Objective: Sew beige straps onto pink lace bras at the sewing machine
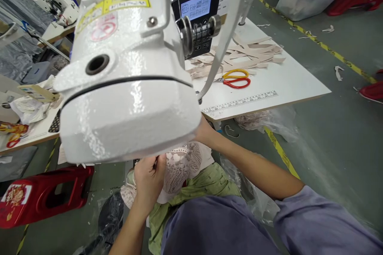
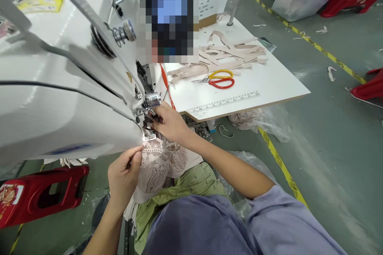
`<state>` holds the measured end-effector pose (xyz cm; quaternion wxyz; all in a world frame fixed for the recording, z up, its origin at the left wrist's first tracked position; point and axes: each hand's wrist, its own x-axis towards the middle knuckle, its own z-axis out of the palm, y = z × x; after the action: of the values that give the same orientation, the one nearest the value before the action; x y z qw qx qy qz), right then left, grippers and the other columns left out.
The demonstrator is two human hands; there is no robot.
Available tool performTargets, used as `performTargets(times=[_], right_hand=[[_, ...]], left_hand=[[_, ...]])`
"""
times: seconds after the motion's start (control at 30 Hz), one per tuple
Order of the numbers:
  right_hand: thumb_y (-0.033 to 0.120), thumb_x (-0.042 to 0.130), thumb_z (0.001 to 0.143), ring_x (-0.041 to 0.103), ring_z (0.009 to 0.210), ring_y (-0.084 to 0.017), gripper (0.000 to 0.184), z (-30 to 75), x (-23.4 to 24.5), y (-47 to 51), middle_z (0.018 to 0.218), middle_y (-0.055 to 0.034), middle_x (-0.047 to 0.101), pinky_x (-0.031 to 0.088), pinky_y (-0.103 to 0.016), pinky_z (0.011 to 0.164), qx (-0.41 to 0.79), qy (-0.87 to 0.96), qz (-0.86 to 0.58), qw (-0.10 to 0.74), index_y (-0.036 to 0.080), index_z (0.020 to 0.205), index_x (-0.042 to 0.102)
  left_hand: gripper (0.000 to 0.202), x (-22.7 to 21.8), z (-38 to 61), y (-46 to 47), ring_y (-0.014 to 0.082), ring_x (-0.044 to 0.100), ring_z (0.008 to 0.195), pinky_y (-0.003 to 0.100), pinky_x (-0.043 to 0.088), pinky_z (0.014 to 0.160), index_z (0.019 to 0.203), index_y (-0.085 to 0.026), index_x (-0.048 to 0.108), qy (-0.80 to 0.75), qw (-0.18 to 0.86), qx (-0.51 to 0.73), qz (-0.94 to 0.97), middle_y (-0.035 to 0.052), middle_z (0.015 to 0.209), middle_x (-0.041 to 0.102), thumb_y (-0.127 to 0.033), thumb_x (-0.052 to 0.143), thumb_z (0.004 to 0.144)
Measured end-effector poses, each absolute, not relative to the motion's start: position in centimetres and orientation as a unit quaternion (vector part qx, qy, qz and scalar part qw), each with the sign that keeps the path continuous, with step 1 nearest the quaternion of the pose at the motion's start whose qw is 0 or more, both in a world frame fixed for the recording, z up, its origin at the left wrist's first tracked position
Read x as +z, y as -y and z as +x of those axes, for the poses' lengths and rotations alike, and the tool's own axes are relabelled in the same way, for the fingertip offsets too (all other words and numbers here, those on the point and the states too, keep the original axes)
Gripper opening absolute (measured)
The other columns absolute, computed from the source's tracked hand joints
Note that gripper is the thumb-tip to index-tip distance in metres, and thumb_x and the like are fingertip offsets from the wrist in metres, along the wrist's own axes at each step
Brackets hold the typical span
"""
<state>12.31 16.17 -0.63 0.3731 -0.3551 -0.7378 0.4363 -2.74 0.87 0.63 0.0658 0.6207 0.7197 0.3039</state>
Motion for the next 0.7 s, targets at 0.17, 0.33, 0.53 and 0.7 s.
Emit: performTargets(times=[0.17, 0.33, 0.53, 0.7], right_hand=[[0.015, 0.06, 0.075, 0.058, 0.082, -0.022, 0.009, 12.2, -0.9, -16.7, 0.096, -0.0059, 0.059, 0.05, -0.037, 0.078, 0.444, 0.739, -0.363, 0.352, 0.02, 0.082, 0.061], [0.013, 0.057, 0.074, 0.052, 0.073, -0.016, 0.01, 12.2, -1.7, -17.4, 0.095, -0.0033, 0.057, 0.044, -0.03, 0.068, 0.445, 0.745, -0.328, 0.373, 0.02, 0.081, 0.057], [0.009, 0.057, 0.071, 0.051, 0.07, -0.013, 0.012, 11.9, -2.4, -17.5, 0.094, -0.0013, 0.056, 0.043, -0.027, 0.066, 0.454, 0.727, -0.309, 0.413, 0.019, 0.077, 0.055], [0.014, 0.058, 0.074, 0.049, 0.068, -0.012, 0.005, 12.0, -2.0, -16.8, 0.094, -0.0018, 0.056, 0.042, -0.028, 0.066, 0.485, 0.694, -0.307, 0.434, 0.018, 0.073, 0.055]], left_hand=[[0.024, 0.4, -2.6, -1.1, 0.0166, 0.069, 0.064, 0.024, 0.049, 0.055, 0.103, -0.023, 0.074, -0.72, 0.065, 0.311, 0.617, 0.0038, 0.081, 0.076, -0.03, 0.053, 0.094], [0.023, 0.0, -2.4, -1.1, 0.0152, 0.062, 0.053, 0.025, 0.046, 0.052, 0.094, -0.02, 0.071, -0.741, 0.071, 0.311, 0.591, -0.0005, 0.061, 0.067, -0.037, 0.055, 0.092], [0.031, -0.1, -2.8, -1.3, 0.0171, 0.068, 0.069, 0.024, 0.049, 0.055, 0.102, -0.017, 0.058, -0.774, 0.207, 0.364, 0.475, 0.0078, 0.092, 0.073, -0.046, 0.059, 0.089], [0.045, 0.7, -2.2, -1.6, 0.0258, 0.071, 0.086, 0.034, 0.055, 0.072, 0.107, -0.016, 0.064, -0.674, 0.516, 0.377, 0.371, 0.011, 0.094, 0.073, -0.054, 0.066, 0.083]])
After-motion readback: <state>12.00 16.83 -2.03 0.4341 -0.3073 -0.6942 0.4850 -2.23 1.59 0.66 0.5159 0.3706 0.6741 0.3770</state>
